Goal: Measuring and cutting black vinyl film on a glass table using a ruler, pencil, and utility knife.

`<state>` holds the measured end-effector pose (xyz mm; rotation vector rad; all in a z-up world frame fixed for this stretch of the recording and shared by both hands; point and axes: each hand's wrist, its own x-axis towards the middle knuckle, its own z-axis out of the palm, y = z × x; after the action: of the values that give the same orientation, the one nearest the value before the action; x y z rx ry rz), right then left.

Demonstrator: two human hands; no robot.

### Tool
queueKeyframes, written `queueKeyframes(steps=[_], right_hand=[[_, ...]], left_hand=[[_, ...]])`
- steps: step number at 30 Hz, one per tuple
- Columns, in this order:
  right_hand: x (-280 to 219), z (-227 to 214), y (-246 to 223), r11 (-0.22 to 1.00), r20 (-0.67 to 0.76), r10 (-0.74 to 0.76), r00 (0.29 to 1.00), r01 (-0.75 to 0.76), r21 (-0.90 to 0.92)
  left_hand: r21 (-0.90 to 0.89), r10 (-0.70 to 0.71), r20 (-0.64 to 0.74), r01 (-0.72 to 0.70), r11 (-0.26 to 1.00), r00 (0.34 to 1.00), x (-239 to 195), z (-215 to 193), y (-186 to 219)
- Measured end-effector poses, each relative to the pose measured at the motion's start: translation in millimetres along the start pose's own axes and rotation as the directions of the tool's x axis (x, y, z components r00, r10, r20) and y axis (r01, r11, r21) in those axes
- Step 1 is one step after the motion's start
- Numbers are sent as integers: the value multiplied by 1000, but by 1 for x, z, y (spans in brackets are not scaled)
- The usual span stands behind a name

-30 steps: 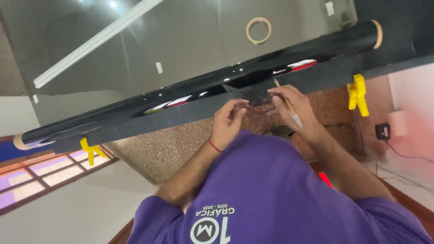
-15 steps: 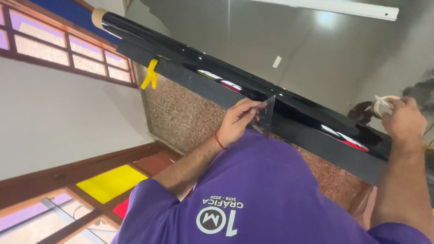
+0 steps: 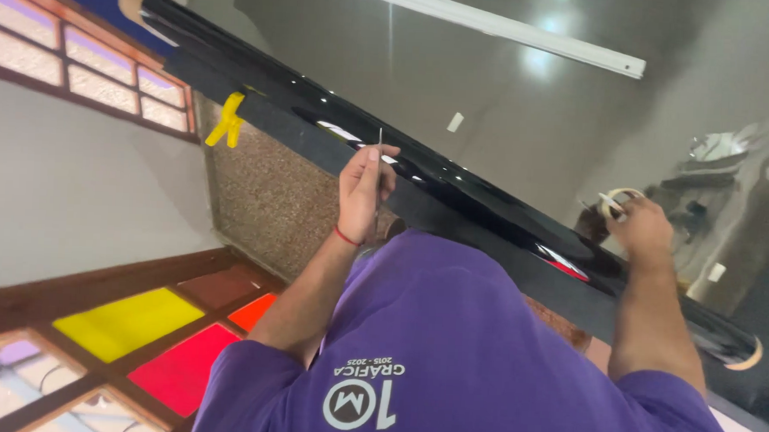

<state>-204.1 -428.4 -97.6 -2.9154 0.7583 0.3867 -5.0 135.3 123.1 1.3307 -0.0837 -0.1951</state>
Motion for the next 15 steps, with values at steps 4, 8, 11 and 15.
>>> queueKeyframes(steps=[4, 8, 11, 15], right_hand=[[2, 15, -4, 995, -92, -80, 993, 75, -64], [-39, -68, -93, 811, -270, -30, 963, 181, 557], [-84, -131, -174, 492, -310, -80, 947, 308, 814], [-119, -177, -233, 237, -524, -114, 844, 536, 810]], left_hand=[[-183, -16, 181, 50, 982, 983, 1, 32, -4], [2, 2, 346, -3, 1000, 938, -1, 75, -15], [146, 52, 459, -133, 980, 887, -9, 100, -10], [147, 228, 580, -376, 915, 782, 4, 133, -7]])
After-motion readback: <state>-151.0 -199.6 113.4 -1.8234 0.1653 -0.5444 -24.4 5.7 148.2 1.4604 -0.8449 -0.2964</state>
